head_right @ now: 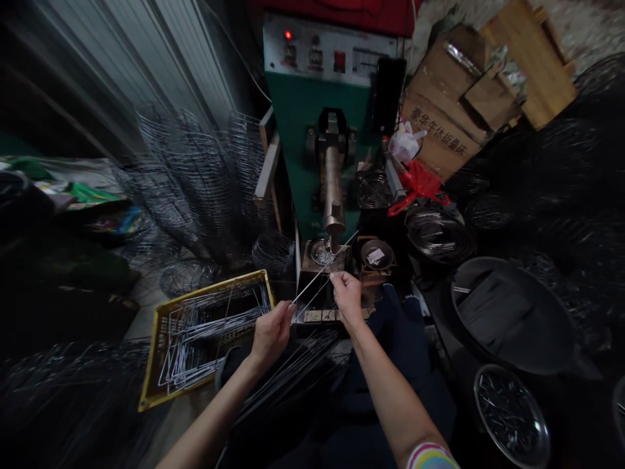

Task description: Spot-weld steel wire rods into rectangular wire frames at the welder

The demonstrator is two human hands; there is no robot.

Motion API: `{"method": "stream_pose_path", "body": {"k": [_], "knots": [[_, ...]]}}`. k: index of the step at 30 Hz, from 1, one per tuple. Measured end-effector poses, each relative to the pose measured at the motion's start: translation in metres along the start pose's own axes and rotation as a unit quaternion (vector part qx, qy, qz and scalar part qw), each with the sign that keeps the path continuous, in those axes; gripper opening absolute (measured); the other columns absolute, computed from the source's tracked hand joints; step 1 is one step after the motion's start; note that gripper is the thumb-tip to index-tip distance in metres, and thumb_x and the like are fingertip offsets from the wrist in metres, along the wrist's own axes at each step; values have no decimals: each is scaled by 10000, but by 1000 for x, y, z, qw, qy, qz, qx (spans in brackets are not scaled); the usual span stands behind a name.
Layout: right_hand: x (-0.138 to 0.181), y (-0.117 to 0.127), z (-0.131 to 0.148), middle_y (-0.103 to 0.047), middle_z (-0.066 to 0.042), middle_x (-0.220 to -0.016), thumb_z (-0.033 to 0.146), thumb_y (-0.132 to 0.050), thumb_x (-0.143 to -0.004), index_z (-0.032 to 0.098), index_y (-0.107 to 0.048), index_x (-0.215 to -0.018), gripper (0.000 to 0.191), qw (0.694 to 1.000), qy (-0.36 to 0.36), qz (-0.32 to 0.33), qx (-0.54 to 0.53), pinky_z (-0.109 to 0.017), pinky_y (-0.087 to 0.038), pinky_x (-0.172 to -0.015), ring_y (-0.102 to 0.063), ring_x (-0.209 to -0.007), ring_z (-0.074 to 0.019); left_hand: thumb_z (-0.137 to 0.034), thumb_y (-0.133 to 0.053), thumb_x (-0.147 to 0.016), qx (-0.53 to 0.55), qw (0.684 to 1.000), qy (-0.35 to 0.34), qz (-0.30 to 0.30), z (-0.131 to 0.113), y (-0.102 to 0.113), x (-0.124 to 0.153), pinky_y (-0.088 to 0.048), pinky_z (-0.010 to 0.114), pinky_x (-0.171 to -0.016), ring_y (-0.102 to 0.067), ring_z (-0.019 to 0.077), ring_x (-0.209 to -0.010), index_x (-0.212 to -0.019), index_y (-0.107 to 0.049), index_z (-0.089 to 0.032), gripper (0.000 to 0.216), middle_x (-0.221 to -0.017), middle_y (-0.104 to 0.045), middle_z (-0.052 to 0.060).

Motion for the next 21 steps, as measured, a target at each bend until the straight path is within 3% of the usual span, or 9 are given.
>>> {"method": "stream_pose_path", "body": {"k": [14,21], "knots": [[2,9,3,-314,118,-421,461,-717,-699,191,-537,-678,326,1000,-12,-6,-10,-192,-161,-350,-243,-343,-45,-225,-409,-965,1,1000,-24,-21,-11,-6,5,-343,205,-504,-513,99,-472,-792,-525,-191,211,-578,-528,-28],[-1,9,1,-314,110,-455,460,-716,-712,185,-560,-693,317,1000,17,-11,-1,-201,-156,-358,-244,-362,-46,-241,-409,-966,4,1000,-9,-9,-13,-10,2,-343,210,-510,-510,102,-468,-778,-528,-195,227,-566,-526,-28]]}}
Point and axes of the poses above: each hand's wrist, its own x-axis away from the middle knuckle, its own y-axis out of the back of the hand, z = x × y, the point moved 1 cm from there along -x, towards the middle knuckle
